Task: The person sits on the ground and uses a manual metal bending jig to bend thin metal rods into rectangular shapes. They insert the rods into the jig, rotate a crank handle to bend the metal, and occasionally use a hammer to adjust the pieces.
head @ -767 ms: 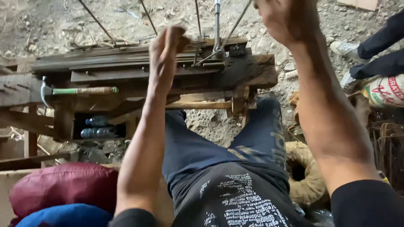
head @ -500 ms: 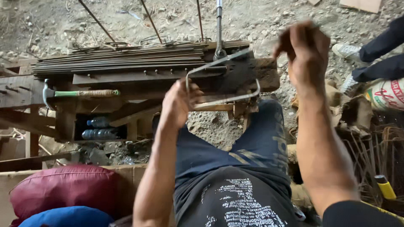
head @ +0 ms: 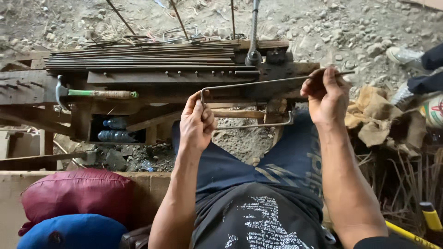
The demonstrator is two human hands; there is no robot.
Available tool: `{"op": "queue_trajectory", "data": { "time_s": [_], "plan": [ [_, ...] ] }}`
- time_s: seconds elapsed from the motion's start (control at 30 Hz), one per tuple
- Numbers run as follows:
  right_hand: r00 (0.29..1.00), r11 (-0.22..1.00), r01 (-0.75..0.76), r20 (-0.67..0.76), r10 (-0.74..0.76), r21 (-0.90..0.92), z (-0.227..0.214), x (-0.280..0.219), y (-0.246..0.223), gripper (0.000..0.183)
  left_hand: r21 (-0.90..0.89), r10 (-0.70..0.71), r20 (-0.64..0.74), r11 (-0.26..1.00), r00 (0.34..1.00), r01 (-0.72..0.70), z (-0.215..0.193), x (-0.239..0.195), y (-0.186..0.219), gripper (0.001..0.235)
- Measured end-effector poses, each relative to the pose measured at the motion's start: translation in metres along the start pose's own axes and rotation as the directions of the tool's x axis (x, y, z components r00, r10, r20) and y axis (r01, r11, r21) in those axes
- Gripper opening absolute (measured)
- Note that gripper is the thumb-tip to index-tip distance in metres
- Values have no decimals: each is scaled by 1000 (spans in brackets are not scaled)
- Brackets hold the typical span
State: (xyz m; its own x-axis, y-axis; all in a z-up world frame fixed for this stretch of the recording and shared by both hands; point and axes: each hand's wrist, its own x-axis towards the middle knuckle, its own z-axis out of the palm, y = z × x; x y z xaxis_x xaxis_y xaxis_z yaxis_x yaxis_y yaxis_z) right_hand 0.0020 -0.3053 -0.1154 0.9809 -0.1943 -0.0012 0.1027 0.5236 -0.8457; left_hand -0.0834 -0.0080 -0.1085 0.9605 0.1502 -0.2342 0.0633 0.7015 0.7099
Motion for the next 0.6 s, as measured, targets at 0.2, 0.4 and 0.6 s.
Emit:
{"op": "queue_trajectory", "data": {
  "time_s": [0.2,0.4,0.6],
  "plan": [
    [985,993,-110,-129,115,45,16,17,35,28,548,310,-71,807,948,-222,3,22,11,33],
    [948,965,-256,-179,262,53,37,32,68,29,937,419,-27,326,908,-123,-52,79,7,34],
    [865,838,-497,-205,458,-223,-8,56,88,38,984,377,-28,172,926,-40,-62,93,-8,40]
  ]
}}
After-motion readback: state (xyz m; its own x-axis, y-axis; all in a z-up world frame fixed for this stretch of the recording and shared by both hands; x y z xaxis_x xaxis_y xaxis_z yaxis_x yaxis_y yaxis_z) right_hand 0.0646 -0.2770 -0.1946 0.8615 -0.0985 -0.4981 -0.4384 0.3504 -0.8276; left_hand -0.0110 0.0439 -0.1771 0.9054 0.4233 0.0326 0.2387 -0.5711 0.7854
